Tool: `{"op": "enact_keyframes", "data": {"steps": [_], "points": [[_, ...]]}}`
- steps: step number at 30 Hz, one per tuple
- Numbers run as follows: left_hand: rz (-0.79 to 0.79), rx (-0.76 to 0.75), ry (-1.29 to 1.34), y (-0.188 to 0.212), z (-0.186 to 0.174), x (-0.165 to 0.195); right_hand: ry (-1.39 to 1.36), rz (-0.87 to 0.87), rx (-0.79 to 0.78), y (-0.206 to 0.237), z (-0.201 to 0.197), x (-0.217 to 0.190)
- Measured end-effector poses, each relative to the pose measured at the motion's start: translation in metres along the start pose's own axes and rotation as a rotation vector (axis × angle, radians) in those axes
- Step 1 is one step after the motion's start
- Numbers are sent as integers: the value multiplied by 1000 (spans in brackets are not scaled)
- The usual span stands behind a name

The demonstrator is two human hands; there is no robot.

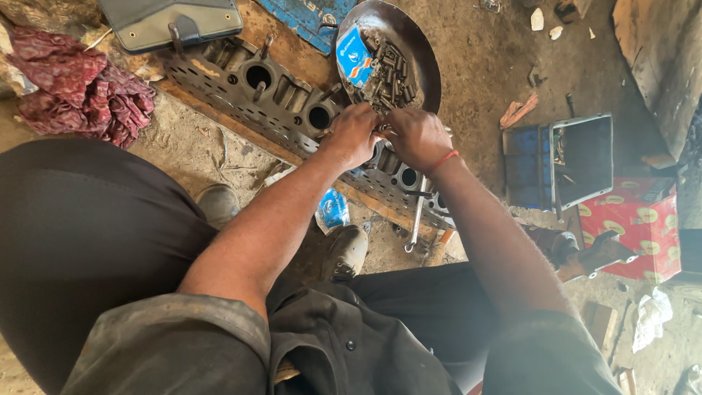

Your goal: The person sits on the floor and uses a wrench to tighten bolts on an engine cylinder head. They repeatedly adjust the wrench and hand-tighten bolts across multiple holes in the metal block.

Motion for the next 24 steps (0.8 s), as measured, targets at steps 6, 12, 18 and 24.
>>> {"op": "enact_keyframes", "data": {"steps": [6, 12, 18, 24], "points": [[23, 64, 38, -1, 0, -1, 155, 283, -213, -12, 2, -5], [-57, 16, 113, -4, 0, 0, 139, 330, -181, -14, -16, -13], [-78, -20, 64, -3, -1, 0, 165, 400, -347, -10, -7, -16], [-137, -107, 64, -2, 5, -1, 196, 190, -107, -10, -13, -22]]}}
Point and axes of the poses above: each hand's wrist, its own y-axis away from the middle knuckle, its own z-axis out of the palm, x = y × z, the point moved 4 cm from there along -y, towards the middle knuckle, and after that the axes turned 7 degrees about -z, right-handed, at the moved point
